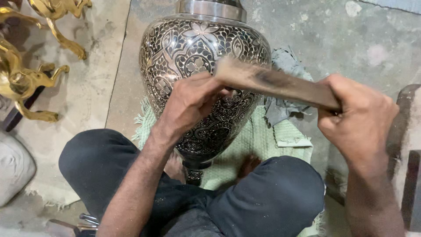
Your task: The person sits on the floor and uses a metal chisel and wooden mallet to engrave intricate floral patterns onto a large silver vase. They repeatedly strike the chisel to deepen the design on the vase's surface.
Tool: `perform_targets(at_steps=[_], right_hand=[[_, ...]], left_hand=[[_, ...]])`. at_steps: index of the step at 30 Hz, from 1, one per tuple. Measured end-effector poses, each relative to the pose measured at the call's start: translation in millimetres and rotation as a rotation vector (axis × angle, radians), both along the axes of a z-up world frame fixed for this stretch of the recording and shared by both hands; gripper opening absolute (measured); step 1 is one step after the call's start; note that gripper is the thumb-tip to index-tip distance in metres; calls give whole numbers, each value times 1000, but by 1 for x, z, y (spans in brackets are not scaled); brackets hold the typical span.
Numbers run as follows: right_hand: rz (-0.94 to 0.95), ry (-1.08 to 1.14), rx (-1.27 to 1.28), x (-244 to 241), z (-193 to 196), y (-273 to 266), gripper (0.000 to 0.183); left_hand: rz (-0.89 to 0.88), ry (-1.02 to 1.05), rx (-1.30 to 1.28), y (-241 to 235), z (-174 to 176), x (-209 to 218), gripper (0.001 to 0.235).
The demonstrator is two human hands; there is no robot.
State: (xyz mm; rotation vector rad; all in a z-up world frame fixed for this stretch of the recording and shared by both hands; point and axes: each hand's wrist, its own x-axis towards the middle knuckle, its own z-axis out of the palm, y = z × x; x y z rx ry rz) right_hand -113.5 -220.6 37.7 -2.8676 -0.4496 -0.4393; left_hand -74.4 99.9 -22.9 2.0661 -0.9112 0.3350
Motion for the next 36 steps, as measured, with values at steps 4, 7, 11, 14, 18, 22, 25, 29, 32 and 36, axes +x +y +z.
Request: perform_targets(at_steps=[4,7,11,14,18,22,25,29,32,36], right_hand=[[-65,146,416,-4,-5,1,12],[-144,148,78,-11,-9,-1,16],[-208,188,-120,-1,-16,-4,13],[-149,143,148,1,-17,-9,13],[37,90,664,0,-19,-10,11],[17,150,880,2,-16,0,15],[33,122,584,-1,-13,4,13],[-6,54,230,-6,-8,-5,14],[-38,170,382,-8,-11,-7,16],[-101,171,68,-12,-19,-4,14]], left_hand=[[60,49,112,1,-4,3,47],[65,23,78,0,-5,2,41],[99,103,128,-4,2,8,46],[79,135,140,-4,9,10,48],[25,95,110,-2,13,13,52],[6,100,78,0,12,14,54],[31,93,117,1,11,11,50],[24,68,126,1,13,9,47],[15,72,127,3,15,10,47],[-59,87,26,0,13,18,33]])
